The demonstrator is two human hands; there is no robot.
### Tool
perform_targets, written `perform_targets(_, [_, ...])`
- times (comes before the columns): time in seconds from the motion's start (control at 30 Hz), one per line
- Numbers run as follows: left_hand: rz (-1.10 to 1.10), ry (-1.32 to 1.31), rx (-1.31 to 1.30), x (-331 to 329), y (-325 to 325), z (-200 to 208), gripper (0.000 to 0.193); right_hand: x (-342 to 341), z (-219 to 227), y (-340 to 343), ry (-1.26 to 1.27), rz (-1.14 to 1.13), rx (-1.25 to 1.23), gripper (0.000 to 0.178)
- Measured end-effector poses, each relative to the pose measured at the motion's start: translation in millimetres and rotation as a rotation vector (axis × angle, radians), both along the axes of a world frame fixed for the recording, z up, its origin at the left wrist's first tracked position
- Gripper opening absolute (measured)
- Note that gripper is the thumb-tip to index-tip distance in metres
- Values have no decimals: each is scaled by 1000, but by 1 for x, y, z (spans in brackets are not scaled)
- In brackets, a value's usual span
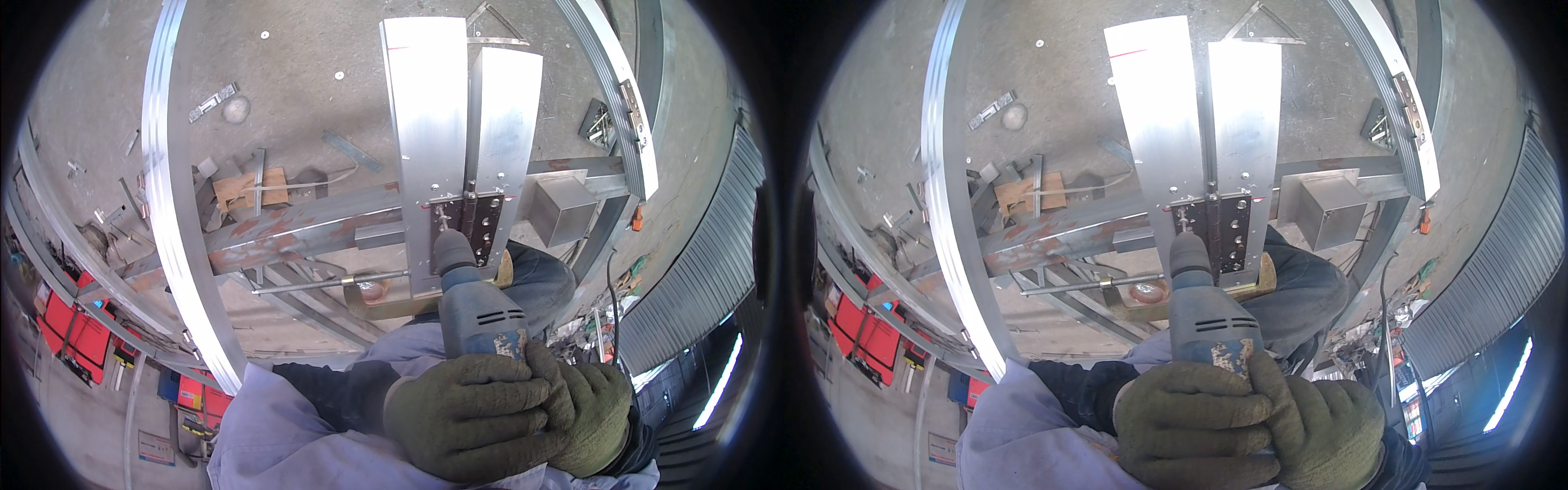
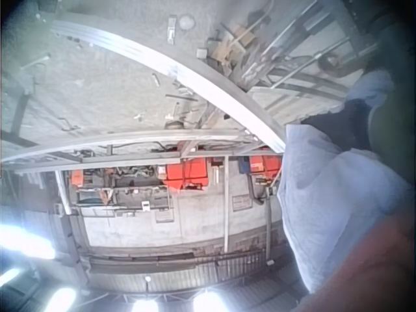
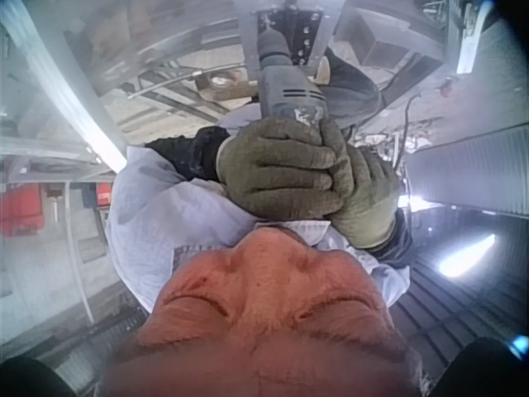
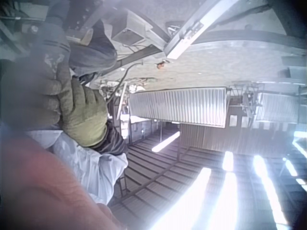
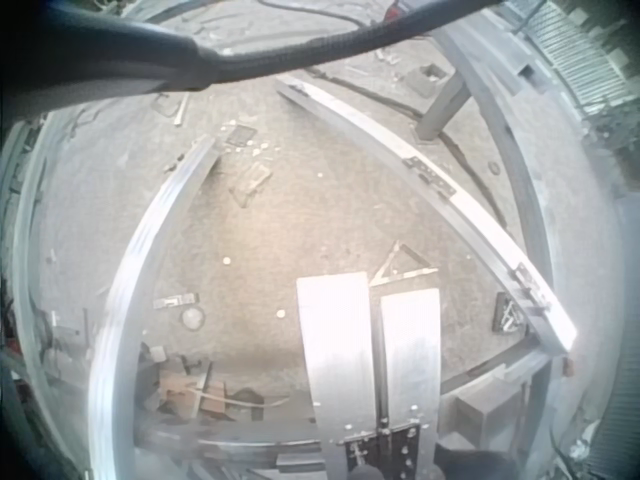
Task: The person uses a corded electric drill to fasten screws into metal hinges attached to a metal frame. They repeatedly pick up screws, align them with holes, and drive them in while seated on the floor.
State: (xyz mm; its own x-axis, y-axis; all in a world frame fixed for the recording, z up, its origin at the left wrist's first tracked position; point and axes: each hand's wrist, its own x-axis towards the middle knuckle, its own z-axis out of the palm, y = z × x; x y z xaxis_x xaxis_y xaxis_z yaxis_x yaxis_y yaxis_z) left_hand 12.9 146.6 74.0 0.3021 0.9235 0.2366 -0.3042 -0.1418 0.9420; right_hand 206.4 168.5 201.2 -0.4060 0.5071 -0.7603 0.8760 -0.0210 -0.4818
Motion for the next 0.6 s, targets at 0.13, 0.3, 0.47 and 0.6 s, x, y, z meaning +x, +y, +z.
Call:
perform_targets(0.13, [-34, -12, 3, -3, 3, 0, 20, -1, -1, 1, 0, -29, -24, 69])
perform_targets(0.3, [-16, -21, -16, -1, 2, 1, 20, 1, -1, 0, 12, -15, -11, 69])
perform_targets(0.47, [-85, -34, -12, -5, 9, 0, 19, 3, 0, -2, 16, -10, -10, 68])
perform_targets(0.6, [-42, -40, -18, 0, 3, 0, 20, 3, 0, 1, 20, -9, -31, 66])
